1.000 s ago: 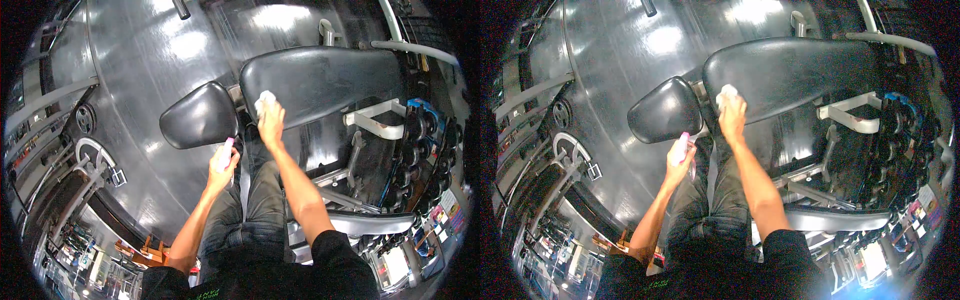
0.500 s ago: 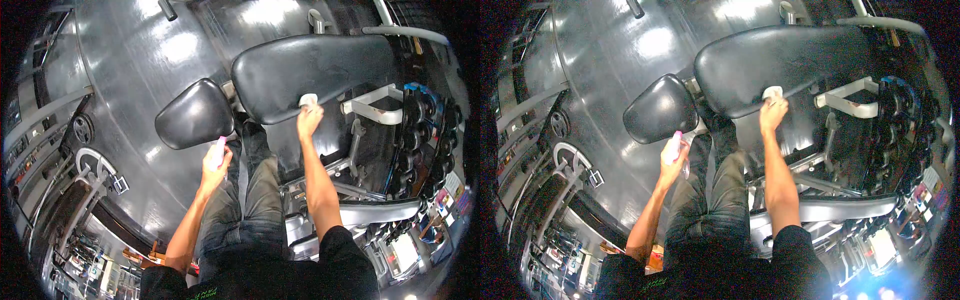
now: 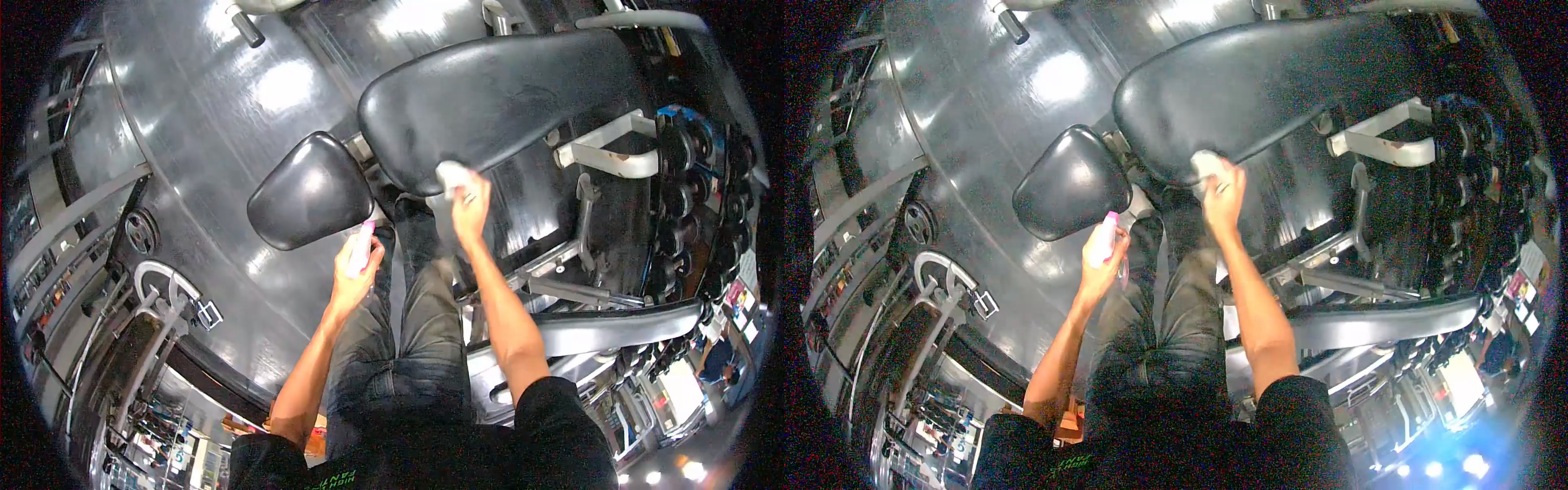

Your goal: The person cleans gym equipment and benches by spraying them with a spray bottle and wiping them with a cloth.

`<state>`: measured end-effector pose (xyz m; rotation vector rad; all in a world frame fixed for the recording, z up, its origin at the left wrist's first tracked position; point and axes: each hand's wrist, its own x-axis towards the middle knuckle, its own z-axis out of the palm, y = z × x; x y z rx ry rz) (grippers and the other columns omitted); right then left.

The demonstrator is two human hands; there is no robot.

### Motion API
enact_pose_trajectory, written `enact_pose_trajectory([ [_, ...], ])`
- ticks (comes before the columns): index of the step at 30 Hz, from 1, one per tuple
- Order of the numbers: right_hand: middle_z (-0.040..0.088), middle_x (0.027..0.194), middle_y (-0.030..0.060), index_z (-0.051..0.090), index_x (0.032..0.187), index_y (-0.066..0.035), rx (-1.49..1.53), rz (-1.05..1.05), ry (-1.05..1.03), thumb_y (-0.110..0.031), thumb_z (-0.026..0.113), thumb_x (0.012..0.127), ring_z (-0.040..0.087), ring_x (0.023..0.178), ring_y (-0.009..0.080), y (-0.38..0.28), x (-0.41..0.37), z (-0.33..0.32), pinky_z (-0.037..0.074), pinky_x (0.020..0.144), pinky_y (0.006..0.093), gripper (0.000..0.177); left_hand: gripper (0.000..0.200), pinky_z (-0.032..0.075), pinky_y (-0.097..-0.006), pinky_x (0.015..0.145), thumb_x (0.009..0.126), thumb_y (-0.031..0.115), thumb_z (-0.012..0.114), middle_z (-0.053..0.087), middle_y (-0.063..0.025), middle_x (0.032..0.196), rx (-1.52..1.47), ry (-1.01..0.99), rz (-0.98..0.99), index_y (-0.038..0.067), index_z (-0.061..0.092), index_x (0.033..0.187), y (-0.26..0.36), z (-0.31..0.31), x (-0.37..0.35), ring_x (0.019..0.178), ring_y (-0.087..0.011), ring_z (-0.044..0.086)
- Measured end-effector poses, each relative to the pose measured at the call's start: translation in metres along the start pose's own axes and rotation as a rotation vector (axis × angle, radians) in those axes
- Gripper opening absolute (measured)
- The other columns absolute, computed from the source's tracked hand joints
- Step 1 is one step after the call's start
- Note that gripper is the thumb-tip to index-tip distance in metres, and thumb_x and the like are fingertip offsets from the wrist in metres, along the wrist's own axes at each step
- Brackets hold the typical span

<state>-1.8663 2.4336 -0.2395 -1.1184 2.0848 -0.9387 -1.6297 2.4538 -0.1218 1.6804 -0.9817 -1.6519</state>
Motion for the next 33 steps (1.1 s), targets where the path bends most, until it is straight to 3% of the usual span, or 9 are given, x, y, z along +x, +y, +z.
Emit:
enact_pose_trajectory([
  [4, 0.051, 0.113, 0.017, 0.053, 0.118, -0.002, -0.219, -0.008, 0.26, -0.005, 0.06, 0.08, 0.045, 0.111, 0.0351, -0.017, 0.052, -0.002, 0.036, 0.097, 0.0431, 0.039, 0.012, 0.039, -0.0209, 0.05, 0.087, 0.008, 0.066, 0.054, 0.003, 0.069, 0.014, -0.004, -0.035, 0.005, 0.059, 0.097, -0.008, 0.002, -0.003, 0.057, -0.0036, 0.048],
  [8, 0.051, 0.12, 0.0179, 0.054, 0.12, -0.007, -0.567, -0.231, -0.106, -0.001, 0.062, 0.07, 0.042, 0.119, 0.0372, -0.019, 0.007, 0.042, 0.031, 0.104, 0.0479, 0.052, 0.011, 0.039, -0.021, 0.05, 0.087, 0.008, 0.065, 0.053, 0.0036, 0.068, -0.002, -0.035, -0.039, 0.005, 0.059, 0.096, 0.001, 0.006, -0.004, 0.057, -0.0035, 0.047],
  [16, 0.054, 0.117, 0.0165, 0.056, 0.116, -0.009, -0.372, -0.24, -0.46, -0.001, 0.063, 0.074, 0.05, 0.112, 0.0318, -0.016, 0.003, 0.017, 0.043, 0.096, 0.0413, 0.043, 0.011, 0.037, -0.0214, 0.048, 0.087, 0.009, 0.066, 0.051, 0.0045, 0.067, 0.096, -0.03, 0.022, 0.006, 0.059, 0.095, 0.0, 0.008, 0.003, 0.055, -0.0032, 0.044],
  [18, 0.058, 0.111, 0.0162, 0.061, 0.111, -0.01, -0.033, 0.093, -0.604, -0.012, 0.065, 0.08, 0.055, 0.107, 0.0316, -0.015, 0.027, 0.004, 0.044, 0.093, 0.0402, 0.031, 0.011, 0.037, -0.0209, 0.048, 0.087, 0.009, 0.066, 0.051, 0.0048, 0.066, 0.064, -0.037, 0.005, 0.006, 0.059, 0.096, 0.004, 0.009, 0.002, 0.055, -0.0027, 0.044],
  [19, 0.061, 0.107, 0.0184, 0.064, 0.106, -0.007, 0.153, 0.377, -0.58, -0.018, 0.064, 0.083, 0.06, 0.1, 0.031, -0.049, 0.042, -0.009, 0.046, 0.088, 0.0417, 0.026, 0.011, 0.037, -0.0208, 0.048, 0.087, 0.009, 0.066, 0.051, 0.0049, 0.066, 0.05, -0.046, -0.011, 0.006, 0.059, 0.096, 0.006, 0.01, 0.001, 0.055, -0.0025, 0.045],
  [25, 0.053, 0.111, 0.0184, 0.054, 0.12, -0.004, -0.378, 0.045, 0.123, -0.014, 0.062, 0.081, 0.05, 0.105, 0.0383, -0.039, 0.064, 0.016, 0.043, 0.091, 0.0434, 0.041, 0.011, 0.037, -0.0208, 0.048, 0.087, 0.008, 0.066, 0.053, 0.0047, 0.067, 0.06, -0.067, -0.014, 0.007, 0.059, 0.096, 0.006, 0.012, -0.003, 0.055, -0.0025, 0.047],
  [26, 0.052, 0.112, 0.0207, 0.054, 0.119, -0.004, -0.486, 0.127, -0.058, -0.013, 0.061, 0.08, 0.048, 0.106, 0.0391, -0.038, 0.052, 0.026, 0.041, 0.094, 0.0447, 0.041, 0.011, 0.037, -0.0208, 0.048, 0.087, 0.008, 0.066, 0.053, 0.0047, 0.067, 0.051, -0.067, -0.007, 0.006, 0.059, 0.096, 0.006, 0.012, -0.003, 0.055, -0.0025, 0.047],
  [28, 0.051, 0.113, 0.0196, 0.055, 0.117, -0.009, -0.596, -0.235, -0.166, -0.009, 0.066, 0.072, 0.047, 0.109, 0.0384, -0.023, 0.009, 0.044, 0.042, 0.092, 0.0462, 0.046, 0.012, 0.038, -0.021, 0.048, 0.087, 0.009, 0.066, 0.053, 0.0044, 0.068, 0.038, -0.062, -0.007, 0.006, 0.059, 0.096, 0.006, 0.012, -0.004, 0.056, -0.0027, 0.047],
  [33, 0.058, 0.114, 0.0224, 0.055, 0.12, -0.005, 0.059, 0.223, -0.831, -0.023, 0.058, 0.083, 0.055, 0.109, 0.0388, 0.018, -0.058, 0.07, 0.043, 0.096, 0.0423, 0.041, 0.013, 0.04, -0.0211, 0.053, 0.086, 0.009, 0.067, 0.055, 0.0034, 0.072, 0.045, -0.046, 0.034, 0.006, 0.059, 0.097, 0.012, 0.01, -0.005, 0.061, -0.0035, 0.047],
])
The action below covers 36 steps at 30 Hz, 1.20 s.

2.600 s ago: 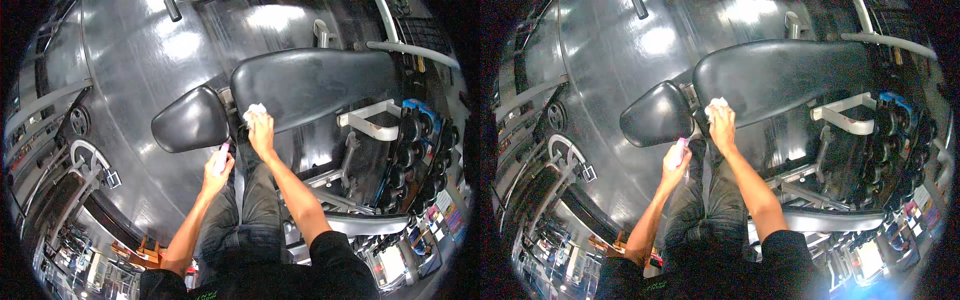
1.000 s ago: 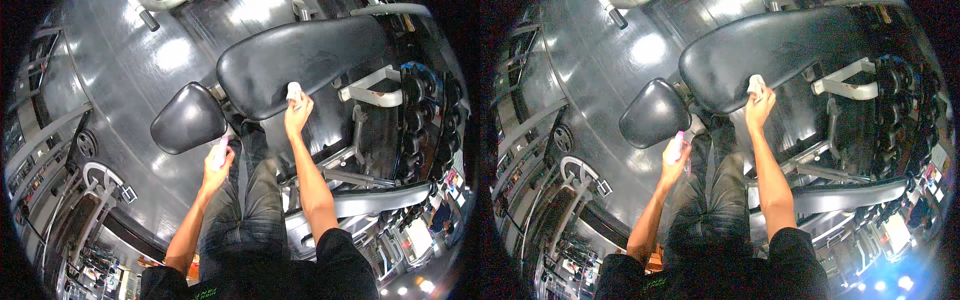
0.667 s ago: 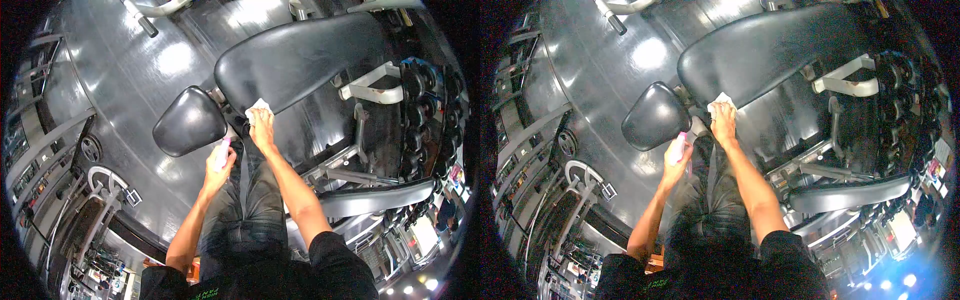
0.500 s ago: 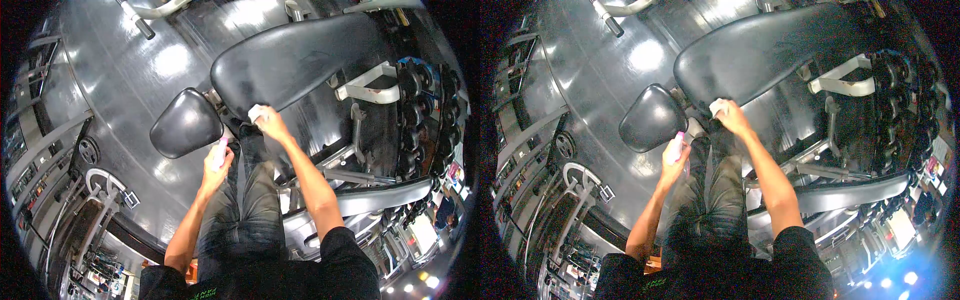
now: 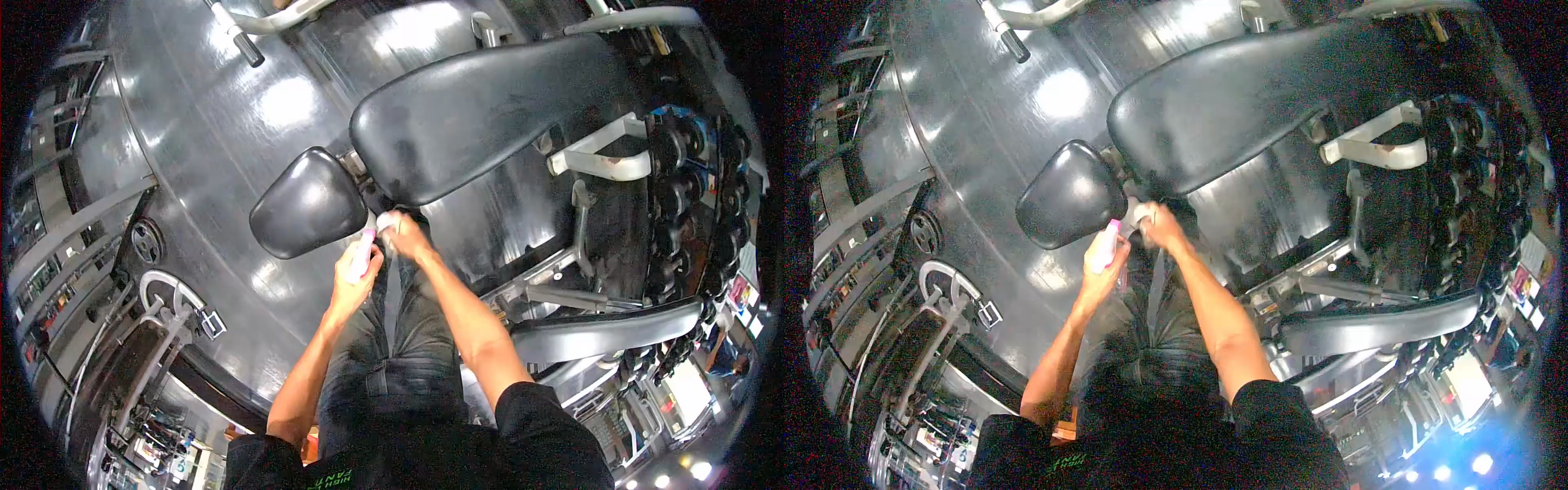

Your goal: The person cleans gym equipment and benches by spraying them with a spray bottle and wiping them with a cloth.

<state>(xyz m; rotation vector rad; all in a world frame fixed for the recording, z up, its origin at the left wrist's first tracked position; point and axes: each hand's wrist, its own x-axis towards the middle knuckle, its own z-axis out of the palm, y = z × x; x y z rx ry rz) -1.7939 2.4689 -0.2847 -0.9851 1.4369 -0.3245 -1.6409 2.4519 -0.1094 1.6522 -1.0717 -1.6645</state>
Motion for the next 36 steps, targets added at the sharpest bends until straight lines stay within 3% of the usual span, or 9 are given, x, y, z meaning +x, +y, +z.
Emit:
enact_pose_trajectory([
  [9, 0.063, 0.111, 0.0203, 0.058, 0.118, -0.007, 0.105, 0.305, 0.154, -0.032, 0.061, 0.084, 0.06, 0.105, 0.0355, -0.005, -0.061, -0.02, 0.047, 0.089, 0.0392, 0.042, 0.013, 0.043, -0.0233, 0.06, 0.084, 0.008, 0.068, 0.057, -0.0016, 0.074, 0.19, -0.039, 0.146, 0.003, 0.061, 0.094, 0.02, 0.003, 0.008, 0.068, -0.0049, 0.05],
  [12, 0.067, 0.102, 0.0182, 0.061, 0.113, -0.007, 0.096, 0.241, 0.433, -0.031, 0.058, 0.089, 0.065, 0.097, 0.0296, -0.004, -0.059, -0.048, 0.048, 0.082, 0.0395, 0.034, 0.016, 0.045, -0.0255, 0.06, 0.084, 0.011, 0.069, 0.06, -0.0044, 0.074, 0.196, -0.089, 0.204, 0.003, 0.06, 0.095, 0.024, 0.014, 0.014, 0.066, -0.0082, 0.053],
  [19, 0.063, 0.098, 0.004, 0.058, 0.111, -0.009, 0.888, 0.21, 0.602, -0.025, 0.049, 0.098, 0.063, 0.081, 0.0155, 0.004, -0.012, -0.166, 0.058, 0.066, 0.0358, 0.023, 0.019, 0.045, -0.0267, 0.06, 0.084, 0.014, 0.07, 0.061, -0.0047, 0.075, 0.258, -0.151, 0.202, 0.004, 0.061, 0.097, 0.038, 0.038, 0.033, 0.065, -0.0107, 0.054],
  [23, 0.061, 0.11, 0.0055, 0.059, 0.118, -0.007, 0.529, 0.005, 0.894, -0.023, 0.057, 0.093, 0.056, 0.108, 0.0197, 0.019, 0.028, -0.271, 0.042, 0.094, 0.0336, 0.029, 0.014, 0.041, -0.0246, 0.057, 0.085, 0.012, 0.067, 0.053, -0.0008, 0.069, 0.208, -0.138, 0.005, 0.003, 0.061, 0.094, 0.041, 0.054, 0.05, 0.062, -0.0065, 0.046],
  [28, 0.057, 0.115, 0.0176, 0.054, 0.119, -0.001, -0.379, -0.214, 1.079, -0.009, 0.056, 0.088, 0.052, 0.109, 0.0343, 0.001, 0.056, -0.338, 0.041, 0.096, 0.04, 0.032, 0.012, 0.044, -0.0253, 0.061, 0.087, 0.012, 0.065, 0.056, -0.0007, 0.076, 0.217, -0.067, -0.008, 0.003, 0.059, 0.094, 0.055, 0.082, 0.07, 0.068, -0.0087, 0.051],
  [30, 0.056, 0.117, 0.0199, 0.054, 0.121, -0.001, -0.006, 0.033, 0.83, -0.007, 0.052, 0.087, 0.051, 0.112, 0.0343, -0.002, 0.051, -0.296, 0.041, 0.096, 0.0425, 0.034, 0.012, 0.044, -0.0256, 0.062, 0.087, 0.012, 0.065, 0.056, -0.0013, 0.077, 0.244, -0.058, 0.012, 0.003, 0.059, 0.094, 0.057, 0.095, 0.076, 0.068, -0.0091, 0.051],
  [31, 0.053, 0.126, 0.0218, 0.054, 0.125, -0.002, -0.413, -0.257, 1.048, -0.008, 0.048, 0.09, 0.048, 0.12, 0.0349, 0.016, 0.047, -0.252, 0.039, 0.1, 0.0435, 0.036, 0.013, 0.044, -0.026, 0.062, 0.087, 0.011, 0.065, 0.056, -0.0019, 0.078, 0.265, -0.042, 0.052, 0.002, 0.06, 0.093, 0.059, 0.102, 0.082, 0.069, -0.0096, 0.051],
  [33, 0.045, 0.137, 0.0231, 0.053, 0.127, -0.002, -0.294, -0.022, 0.846, -0.003, 0.045, 0.088, 0.038, 0.131, 0.0371, -0.006, 0.016, -0.18, 0.033, 0.109, 0.0431, 0.04, 0.012, 0.044, -0.0257, 0.062, 0.087, 0.01, 0.065, 0.056, -0.0021, 0.079, 0.263, -0.047, 0.045, 0.002, 0.06, 0.093, 0.064, 0.113, 0.092, 0.069, -0.0096, 0.051],
  [36, 0.056, 0.125, 0.0235, 0.054, 0.125, -0.002, -0.107, -0.018, 0.446, -0.001, 0.047, 0.085, 0.052, 0.119, 0.0371, 0.012, -0.042, -0.102, 0.038, 0.104, 0.044, 0.041, 0.009, 0.045, -0.0249, 0.063, 0.086, 0.006, 0.064, 0.057, -0.0026, 0.081, 0.266, -0.052, -0.004, 0.002, 0.061, 0.093, 0.071, 0.129, 0.102, 0.071, -0.0101, 0.053],
])
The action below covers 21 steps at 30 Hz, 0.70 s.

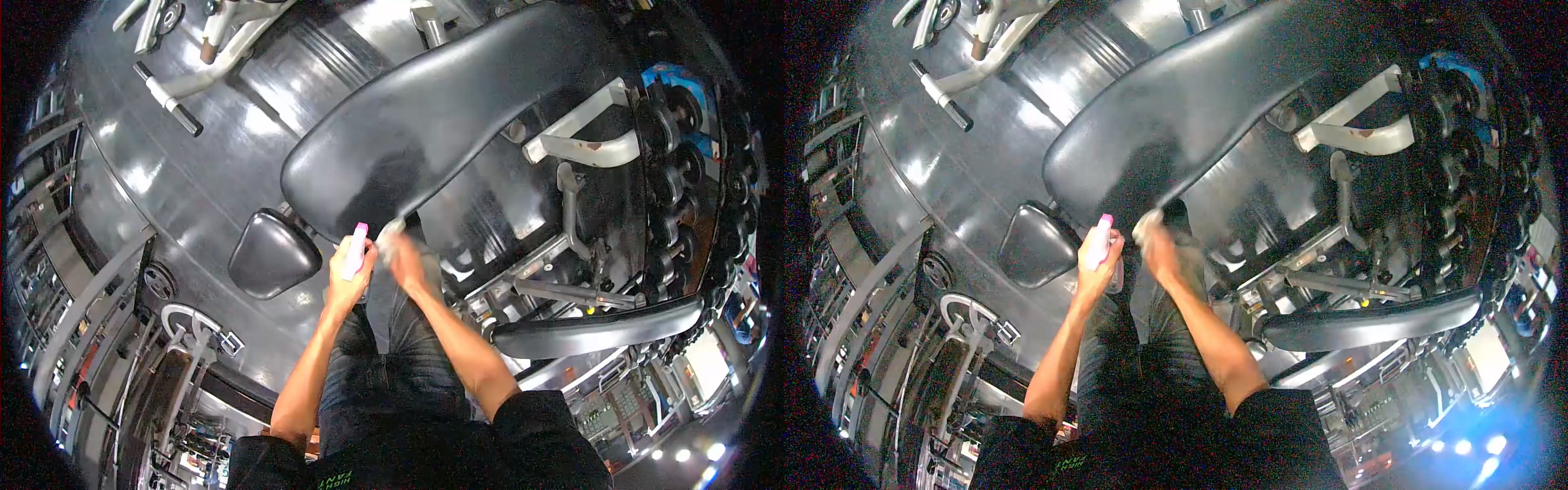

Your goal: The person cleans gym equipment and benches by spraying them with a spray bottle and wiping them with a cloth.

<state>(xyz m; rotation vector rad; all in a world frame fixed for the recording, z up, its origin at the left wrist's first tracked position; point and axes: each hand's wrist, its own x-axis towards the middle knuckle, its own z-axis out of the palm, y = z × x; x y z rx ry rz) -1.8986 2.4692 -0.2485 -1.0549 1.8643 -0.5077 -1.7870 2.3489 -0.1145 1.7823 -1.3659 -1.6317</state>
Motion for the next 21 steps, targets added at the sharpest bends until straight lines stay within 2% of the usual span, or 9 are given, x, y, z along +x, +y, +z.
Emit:
enact_pose_trajectory([
  [1, 0.058, 0.121, 0.0233, 0.054, 0.125, -0.002, 0.233, 0.151, -0.261, 0.0, 0.046, 0.084, 0.055, 0.115, 0.0366, -0.001, -0.016, 0.0, 0.041, 0.102, 0.0433, 0.041, 0.009, 0.045, -0.0249, 0.063, 0.086, 0.006, 0.064, 0.057, -0.0026, 0.081, 0.001, -0.005, 0.0, 0.002, 0.061, 0.093, 0.004, 0.004, 0.004, 0.071, -0.0101, 0.053],
  [2, 0.058, 0.121, 0.0233, 0.054, 0.125, -0.002, 0.234, 0.149, -0.258, 0.0, 0.046, 0.084, 0.055, 0.115, 0.0366, -0.004, -0.017, -0.009, 0.041, 0.102, 0.0433, 0.041, 0.009, 0.043, -0.0238, 0.061, 0.086, 0.007, 0.065, 0.055, -0.0004, 0.075, -0.016, 0.008, 0.025, 0.003, 0.06, 0.093, 0.009, 0.008, 0.01, 0.068, -0.0075, 0.05],
  [4, 0.062, 0.114, 0.0214, 0.054, 0.125, -0.003, 0.431, 0.116, -0.088, 0.006, 0.043, 0.081, 0.059, 0.109, 0.0351, -0.005, -0.016, -0.036, 0.044, 0.097, 0.0412, 0.046, 0.009, 0.04, -0.0217, 0.058, 0.086, 0.007, 0.065, 0.054, 0.003, 0.07, 0.038, 0.036, 0.13, 0.005, 0.06, 0.093, 0.014, 0.007, 0.02, 0.064, -0.0044, 0.046],
  [5, 0.063, 0.111, 0.0201, 0.053, 0.124, -0.001, 0.2, 0.071, 0.11, 0.007, 0.041, 0.081, 0.06, 0.107, 0.0327, 0.001, -0.001, -0.048, 0.043, 0.096, 0.0393, 0.046, 0.009, 0.04, -0.0217, 0.058, 0.086, 0.007, 0.065, 0.054, 0.003, 0.07, 0.042, 0.04, 0.121, 0.005, 0.06, 0.093, 0.019, 0.005, 0.023, 0.064, -0.0044, 0.046],
  [8, 0.055, 0.127, 0.0196, 0.044, 0.132, 0.001, 0.136, 0.078, 0.497, 0.006, 0.046, 0.085, 0.051, 0.121, 0.0275, 0.03, 0.08, -0.113, 0.036, 0.103, 0.037, 0.047, 0.007, 0.04, -0.021, 0.057, 0.087, 0.006, 0.064, 0.055, 0.0043, 0.072, -0.07, 0.049, 0.022, 0.004, 0.06, 0.093, 0.027, 0.006, 0.03, 0.064, -0.0037, 0.047],
  [11, 0.047, 0.134, 0.0235, 0.048, 0.131, 0.0, -0.118, -0.064, 0.75, 0.008, 0.048, 0.08, 0.043, 0.127, 0.0379, 0.024, 0.163, -0.177, 0.031, 0.109, 0.0408, 0.051, 0.008, 0.041, -0.0206, 0.058, 0.087, 0.006, 0.065, 0.056, 0.0037, 0.073, -0.071, 0.045, 0.007, 0.004, 0.06, 0.093, 0.025, 0.003, 0.033, 0.064, -0.0032, 0.048],
  [16, 0.036, 0.143, 0.0252, 0.053, 0.13, -0.006, -0.104, -0.005, 0.689, 0.006, 0.048, 0.08, 0.036, 0.131, 0.042, 0.009, 0.146, -0.099, 0.029, 0.11, 0.0443, 0.051, 0.011, 0.046, -0.0249, 0.059, 0.086, 0.006, 0.064, 0.058, -0.0036, 0.081, -0.072, 0.035, -0.033, 0.001, 0.059, 0.095, 0.02, -0.003, 0.03, 0.066, -0.0085, 0.055],
  [18, 0.035, 0.145, 0.0228, 0.054, 0.129, -0.006, -0.028, 0.107, 0.544, 0.004, 0.047, 0.082, 0.035, 0.133, 0.0405, -0.013, 0.097, -0.062, 0.029, 0.111, 0.0437, 0.049, 0.012, 0.046, -0.0246, 0.059, 0.086, 0.005, 0.064, 0.057, -0.0036, 0.081, -0.077, 0.036, -0.023, 0.001, 0.059, 0.096, 0.017, -0.007, 0.029, 0.065, -0.0082, 0.055],
  [21, 0.042, 0.14, 0.0226, 0.054, 0.129, -0.015, 0.014, 0.025, 0.253, 0.005, 0.046, 0.083, 0.043, 0.127, 0.0401, -0.014, 0.035, -0.039, 0.037, 0.106, 0.0397, 0.051, 0.012, 0.046, -0.025, 0.058, 0.087, 0.006, 0.064, 0.057, -0.0032, 0.081, -0.099, 0.046, -0.05, 0.001, 0.059, 0.096, 0.015, -0.009, 0.03, 0.064, -0.0086, 0.055],
])
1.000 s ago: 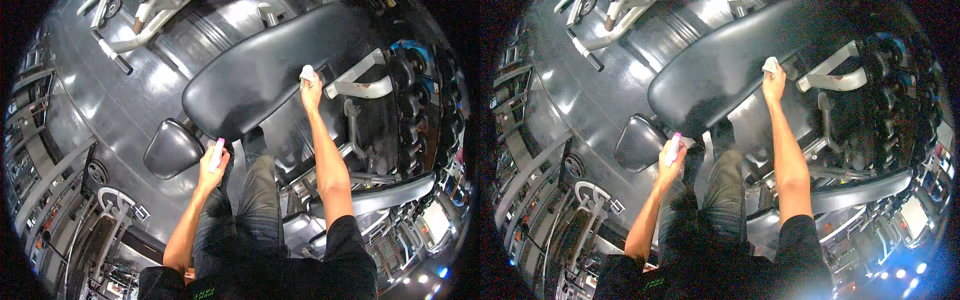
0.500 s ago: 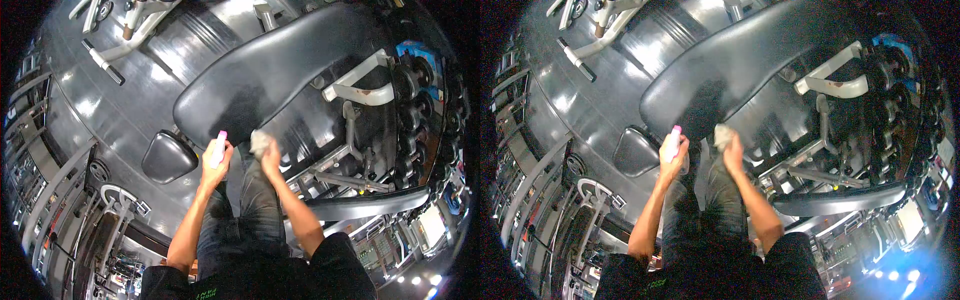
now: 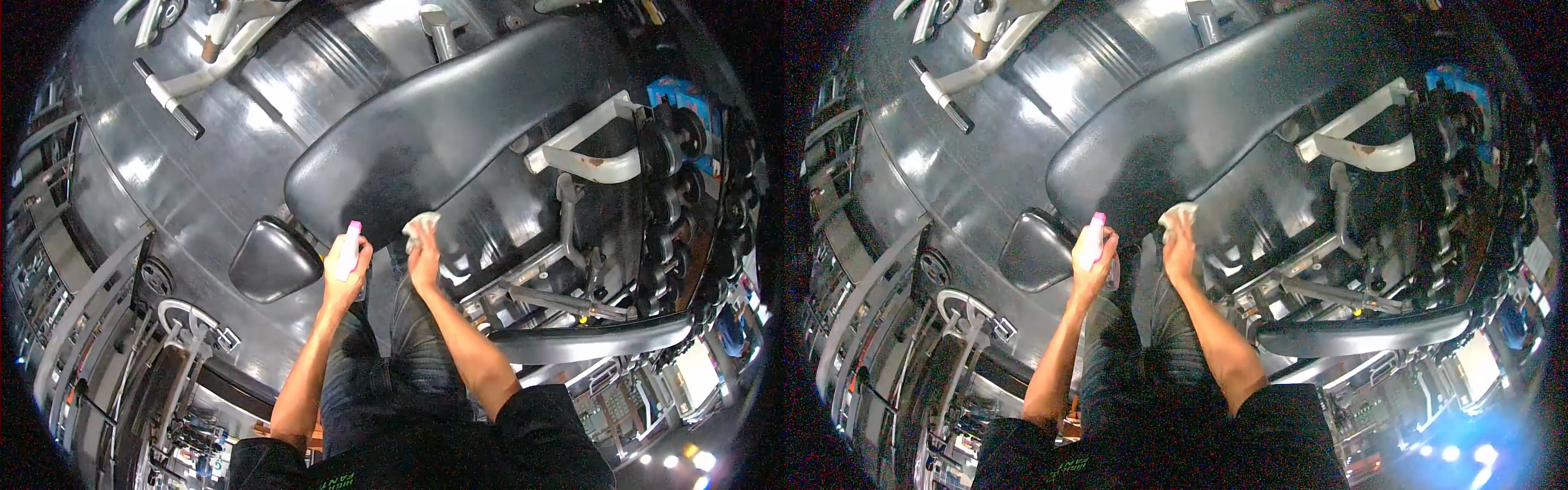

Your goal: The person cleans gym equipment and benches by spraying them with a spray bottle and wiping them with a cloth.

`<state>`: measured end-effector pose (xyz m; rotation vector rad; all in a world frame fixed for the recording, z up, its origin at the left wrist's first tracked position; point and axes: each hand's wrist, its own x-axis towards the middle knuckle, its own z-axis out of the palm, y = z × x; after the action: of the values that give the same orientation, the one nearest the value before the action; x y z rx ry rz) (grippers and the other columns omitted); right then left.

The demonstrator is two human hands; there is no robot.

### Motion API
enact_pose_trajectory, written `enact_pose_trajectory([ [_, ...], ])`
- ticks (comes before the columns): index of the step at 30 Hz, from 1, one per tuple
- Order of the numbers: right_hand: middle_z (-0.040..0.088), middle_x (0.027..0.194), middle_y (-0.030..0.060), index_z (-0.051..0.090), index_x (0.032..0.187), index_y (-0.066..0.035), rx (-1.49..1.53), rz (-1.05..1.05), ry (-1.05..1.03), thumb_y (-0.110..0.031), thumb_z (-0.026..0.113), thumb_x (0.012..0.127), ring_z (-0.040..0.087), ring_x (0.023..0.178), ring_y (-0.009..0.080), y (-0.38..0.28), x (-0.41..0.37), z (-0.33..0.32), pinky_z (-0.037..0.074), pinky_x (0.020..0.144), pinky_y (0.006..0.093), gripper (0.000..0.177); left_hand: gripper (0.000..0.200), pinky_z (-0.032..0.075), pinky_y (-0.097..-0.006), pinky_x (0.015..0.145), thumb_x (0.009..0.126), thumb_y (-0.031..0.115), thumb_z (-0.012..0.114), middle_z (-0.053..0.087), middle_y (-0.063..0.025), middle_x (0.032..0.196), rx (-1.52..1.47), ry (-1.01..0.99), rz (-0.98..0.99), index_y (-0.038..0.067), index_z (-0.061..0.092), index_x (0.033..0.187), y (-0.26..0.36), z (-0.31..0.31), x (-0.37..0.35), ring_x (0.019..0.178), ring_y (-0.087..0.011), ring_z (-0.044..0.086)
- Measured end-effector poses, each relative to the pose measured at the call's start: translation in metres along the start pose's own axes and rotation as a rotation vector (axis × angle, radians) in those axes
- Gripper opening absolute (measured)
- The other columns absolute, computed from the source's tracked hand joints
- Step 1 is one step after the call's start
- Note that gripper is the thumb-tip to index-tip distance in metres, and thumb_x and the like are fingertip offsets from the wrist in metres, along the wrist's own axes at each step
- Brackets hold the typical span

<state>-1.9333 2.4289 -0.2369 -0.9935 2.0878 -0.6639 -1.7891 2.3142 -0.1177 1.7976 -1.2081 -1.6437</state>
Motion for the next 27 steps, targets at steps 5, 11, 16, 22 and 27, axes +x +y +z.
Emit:
enact_pose_trajectory([
  [5, 0.052, 0.13, 0.0201, 0.044, 0.134, -0.001, 0.112, -0.097, -0.068, 0.012, 0.042, 0.078, 0.047, 0.125, 0.0352, -0.009, 0.026, -0.046, 0.031, 0.11, 0.0408, 0.058, 0.01, 0.043, -0.0231, 0.059, 0.085, 0.007, 0.066, 0.056, 0.0014, 0.073, 0.047, 0.06, 0.109, 0.004, 0.06, 0.092, -0.001, -0.003, 0.006, 0.065, -0.0056, 0.05],
  [11, 0.041, 0.138, 0.0236, 0.05, 0.131, -0.008, -0.1, -0.1, 0.356, 0.008, 0.047, 0.078, 0.04, 0.128, 0.0382, -0.012, 0.195, -0.091, 0.032, 0.108, 0.0404, 0.056, 0.009, 0.043, -0.0232, 0.06, 0.086, 0.006, 0.065, 0.055, 0.0018, 0.072, 0.077, 0.059, 0.059, 0.004, 0.06, 0.092, 0.0, -0.011, 0.004, 0.065, -0.0054, 0.049],
  [16, 0.042, 0.139, 0.0208, 0.05, 0.13, -0.001, 0.109, -0.095, 0.236, -0.004, 0.052, 0.083, 0.039, 0.13, 0.0359, -0.022, 0.115, 0.016, 0.029, 0.111, 0.0411, 0.047, 0.009, 0.042, -0.0222, 0.058, 0.086, 0.005, 0.065, 0.054, 0.002, 0.072, 0.028, 0.045, 0.027, 0.003, 0.059, 0.092, -0.003, -0.016, 0.001, 0.064, -0.0052, 0.048],
  [22, 0.051, 0.133, 0.0133, 0.062, 0.116, -0.023, -0.038, -0.262, -0.421, -0.006, 0.055, 0.085, 0.046, 0.126, 0.0339, -0.051, 0.042, 0.004, 0.04, 0.105, 0.0412, 0.036, 0.009, 0.042, -0.0234, 0.057, 0.087, 0.006, 0.063, 0.054, -0.0005, 0.077, 0.047, 0.057, 0.044, 0.002, 0.058, 0.094, 0.001, -0.027, 0.0, 0.063, -0.0067, 0.049],
  [27, 0.05, 0.129, 0.0225, 0.053, 0.124, 0.001, 0.049, -0.17, 0.166, 0.001, 0.048, 0.088, 0.047, 0.121, 0.0363, -0.052, 0.163, -0.07, 0.035, 0.107, 0.0422, 0.037, 0.008, 0.04, -0.0208, 0.056, 0.086, 0.004, 0.064, 0.054, 0.0033, 0.073, 0.129, 0.084, 0.102, 0.004, 0.059, 0.091, -0.001, -0.029, 0.003, 0.062, -0.0032, 0.045],
])
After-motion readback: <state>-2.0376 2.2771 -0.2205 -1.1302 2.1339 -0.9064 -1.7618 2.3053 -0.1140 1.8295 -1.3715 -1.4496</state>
